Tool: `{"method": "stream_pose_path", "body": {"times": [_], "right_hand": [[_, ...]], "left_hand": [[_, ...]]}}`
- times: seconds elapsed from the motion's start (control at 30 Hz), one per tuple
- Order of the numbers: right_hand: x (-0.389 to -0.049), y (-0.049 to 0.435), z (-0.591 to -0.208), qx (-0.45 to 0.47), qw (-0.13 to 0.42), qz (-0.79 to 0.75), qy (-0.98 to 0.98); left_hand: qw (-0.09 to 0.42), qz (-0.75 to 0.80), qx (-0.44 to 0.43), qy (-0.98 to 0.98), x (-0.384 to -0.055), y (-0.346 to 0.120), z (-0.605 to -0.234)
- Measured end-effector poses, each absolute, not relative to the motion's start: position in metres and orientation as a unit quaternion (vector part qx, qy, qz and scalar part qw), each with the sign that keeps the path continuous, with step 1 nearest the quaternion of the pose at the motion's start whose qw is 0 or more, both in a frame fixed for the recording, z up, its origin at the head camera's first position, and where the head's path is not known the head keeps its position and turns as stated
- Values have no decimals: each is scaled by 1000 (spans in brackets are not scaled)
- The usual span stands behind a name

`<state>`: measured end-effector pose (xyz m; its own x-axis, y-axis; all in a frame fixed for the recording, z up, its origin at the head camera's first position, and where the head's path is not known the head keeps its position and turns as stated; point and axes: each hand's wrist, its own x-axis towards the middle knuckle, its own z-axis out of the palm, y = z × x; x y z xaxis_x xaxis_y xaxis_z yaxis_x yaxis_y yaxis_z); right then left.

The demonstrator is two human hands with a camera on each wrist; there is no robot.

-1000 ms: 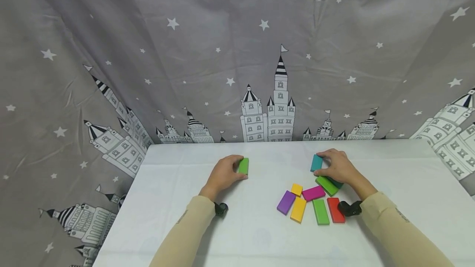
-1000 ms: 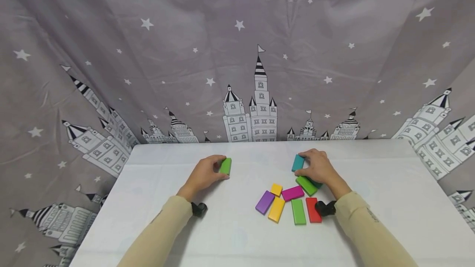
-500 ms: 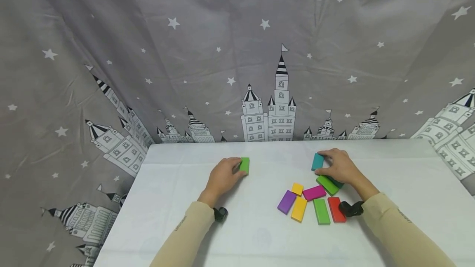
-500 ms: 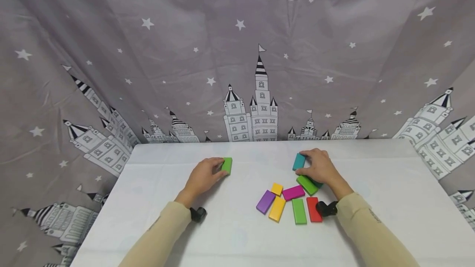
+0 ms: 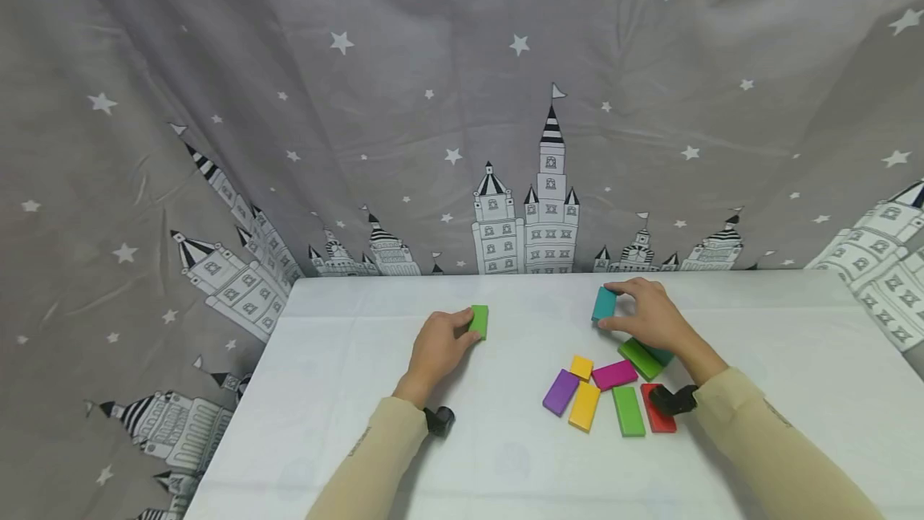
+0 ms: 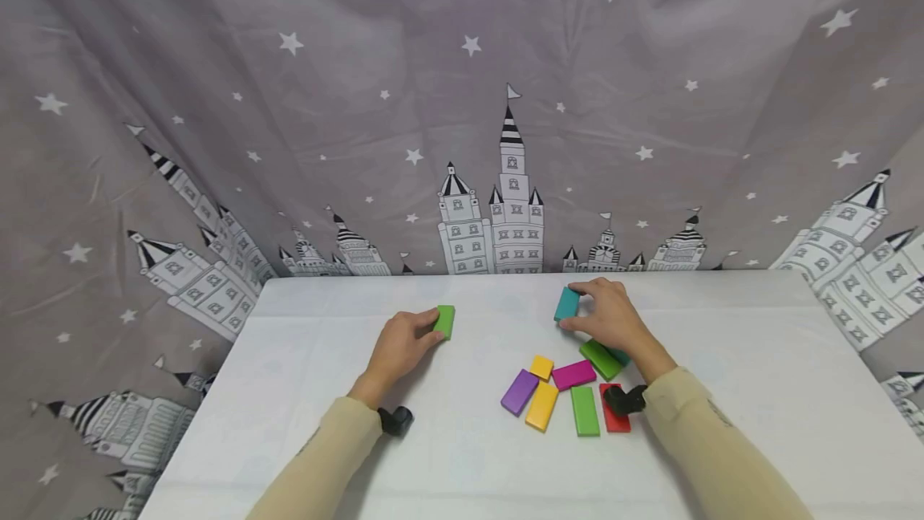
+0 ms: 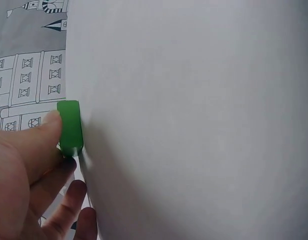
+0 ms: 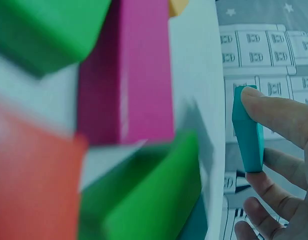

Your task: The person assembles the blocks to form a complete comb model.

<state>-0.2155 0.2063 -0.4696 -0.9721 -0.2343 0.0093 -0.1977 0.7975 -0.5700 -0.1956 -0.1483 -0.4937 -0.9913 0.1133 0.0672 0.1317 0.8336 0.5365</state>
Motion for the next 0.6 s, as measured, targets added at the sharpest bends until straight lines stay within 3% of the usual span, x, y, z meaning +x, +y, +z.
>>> {"method": "stream_pose_path", "body": {"times": [0.6], "right_hand": [[-235,142,-459,-153,15,-330,931]], "left_hand": [[11,-299,-40,-953,-193,-148,-495]]}}
